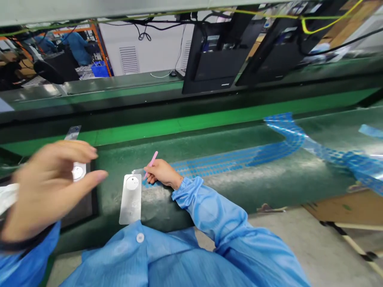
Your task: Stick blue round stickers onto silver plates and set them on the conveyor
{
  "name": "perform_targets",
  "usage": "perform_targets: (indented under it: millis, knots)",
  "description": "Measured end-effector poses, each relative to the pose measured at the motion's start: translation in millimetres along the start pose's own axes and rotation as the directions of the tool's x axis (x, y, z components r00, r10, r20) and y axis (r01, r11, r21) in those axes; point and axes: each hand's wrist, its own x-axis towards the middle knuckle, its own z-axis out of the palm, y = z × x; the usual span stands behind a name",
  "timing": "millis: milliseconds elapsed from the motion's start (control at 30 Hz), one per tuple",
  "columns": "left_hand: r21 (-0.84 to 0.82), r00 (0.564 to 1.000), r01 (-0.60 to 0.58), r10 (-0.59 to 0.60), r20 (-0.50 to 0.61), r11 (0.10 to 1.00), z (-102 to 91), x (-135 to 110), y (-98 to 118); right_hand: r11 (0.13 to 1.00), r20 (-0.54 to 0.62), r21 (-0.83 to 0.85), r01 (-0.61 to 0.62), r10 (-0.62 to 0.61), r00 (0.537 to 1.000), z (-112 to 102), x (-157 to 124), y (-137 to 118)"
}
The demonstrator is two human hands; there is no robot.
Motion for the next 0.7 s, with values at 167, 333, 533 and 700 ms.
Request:
perform_targets:
  millis: [167,333,533,700]
  knots:
    - [0.164,0.879,0.113,-0.176,0.444,0.98,76.7,-20,-49,1.0,0.006,0.008,0.014,-0.014,1.0,1,0,-3]
    - [0.299,0.757,0.188,-0.332,0.563,0.936,104.6,-61,-53,0.998,0.007,-0.058,0.002,-0.002,1.0,12,-3,-13]
    - [0.266,0.84,0.185,-0.293,0.457,0.946,110.5,-83,-46,0.975,0.0,-0.22,-0.018,0.019,1.0,27,4,-19]
    - [0.235,0.88,0.174,-0.258,0.398,0.956,117.0,-94,-49,0.963,-0.006,-0.266,-0.046,0.046,0.999,27,12,-6]
